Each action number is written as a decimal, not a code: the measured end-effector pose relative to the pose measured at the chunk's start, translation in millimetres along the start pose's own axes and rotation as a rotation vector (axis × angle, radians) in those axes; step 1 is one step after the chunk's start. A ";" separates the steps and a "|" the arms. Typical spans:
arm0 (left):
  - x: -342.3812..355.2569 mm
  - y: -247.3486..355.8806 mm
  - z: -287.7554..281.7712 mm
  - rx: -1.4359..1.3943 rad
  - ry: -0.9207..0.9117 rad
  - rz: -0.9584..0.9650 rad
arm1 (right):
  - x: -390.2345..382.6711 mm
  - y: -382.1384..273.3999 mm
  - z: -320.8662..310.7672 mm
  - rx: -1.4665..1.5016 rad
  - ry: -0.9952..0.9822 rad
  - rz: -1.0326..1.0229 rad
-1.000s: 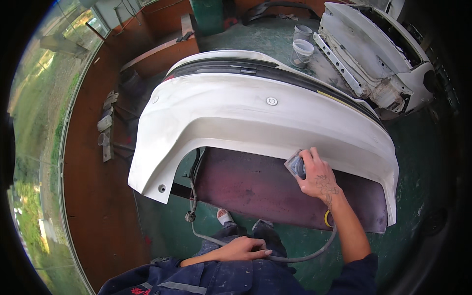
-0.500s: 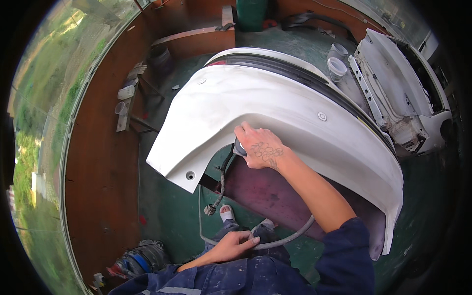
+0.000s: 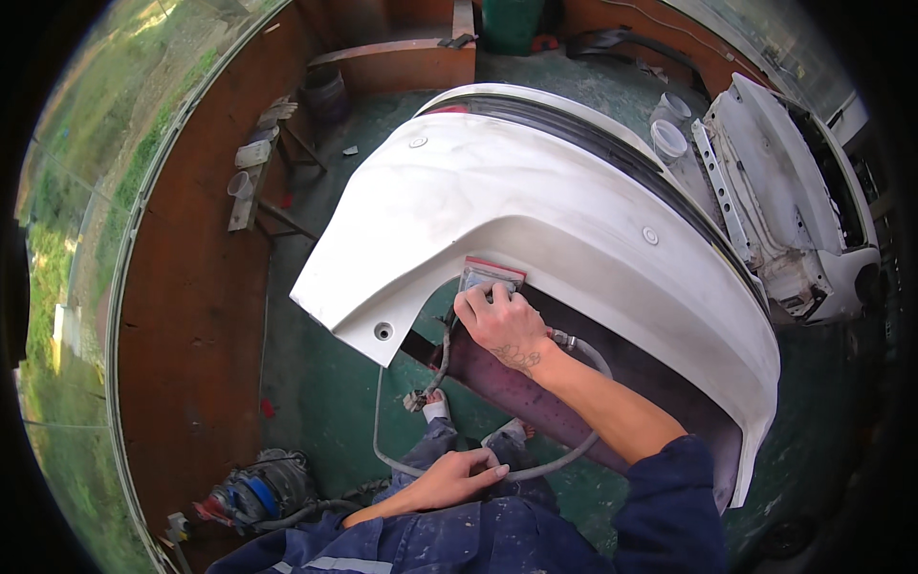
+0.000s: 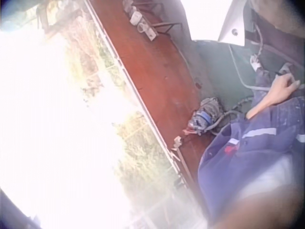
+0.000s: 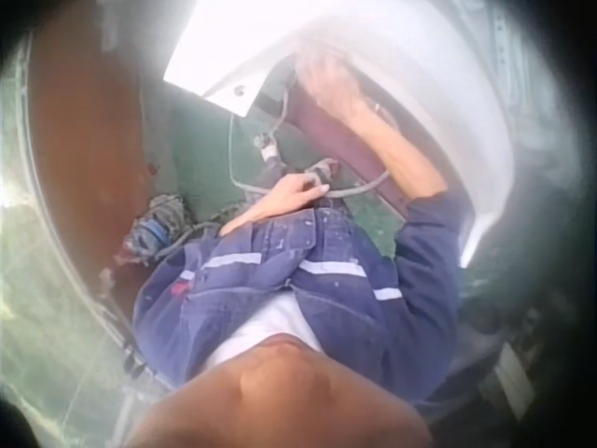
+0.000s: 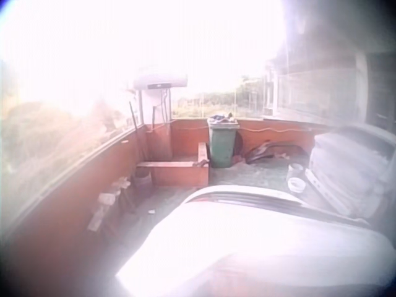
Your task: The person uses a handheld electric sander to smooth the surface of a white car bumper. They systematically move the tool across the curved exterior, focusing on the edges and main body of the part.
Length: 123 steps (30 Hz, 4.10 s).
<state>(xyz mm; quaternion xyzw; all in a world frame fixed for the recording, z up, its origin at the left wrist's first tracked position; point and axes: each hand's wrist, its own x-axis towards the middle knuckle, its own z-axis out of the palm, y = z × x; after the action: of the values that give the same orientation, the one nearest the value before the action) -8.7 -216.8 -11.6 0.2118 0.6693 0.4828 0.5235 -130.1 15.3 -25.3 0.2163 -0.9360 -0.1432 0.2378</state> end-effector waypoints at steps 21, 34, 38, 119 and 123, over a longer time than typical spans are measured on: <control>13.2 -1.9 -0.6 -0.042 -0.087 0.055 | -4.2 -17.2 16.4 0.003 0.211 -0.118; 11.5 -78.6 -158.9 -1.206 0.631 0.257 | -14.3 -17.2 -18.8 0.650 0.385 0.663; 8.9 -11.0 -159.3 -1.034 0.802 0.163 | -12.8 -22.2 -16.9 0.919 0.506 0.985; -52.2 84.9 -181.0 -0.728 0.634 0.164 | 74.0 -125.2 -52.8 1.793 0.900 1.611; -53.6 83.0 -182.3 -0.722 0.587 0.177 | 76.0 -118.9 -51.0 1.767 0.880 1.637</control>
<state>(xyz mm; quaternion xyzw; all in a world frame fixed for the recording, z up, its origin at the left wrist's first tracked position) -172.7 -299.6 84.3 -0.0732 0.5576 0.7669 0.3093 -124.5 -131.9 2.8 -0.3069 -0.4152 0.7943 0.3203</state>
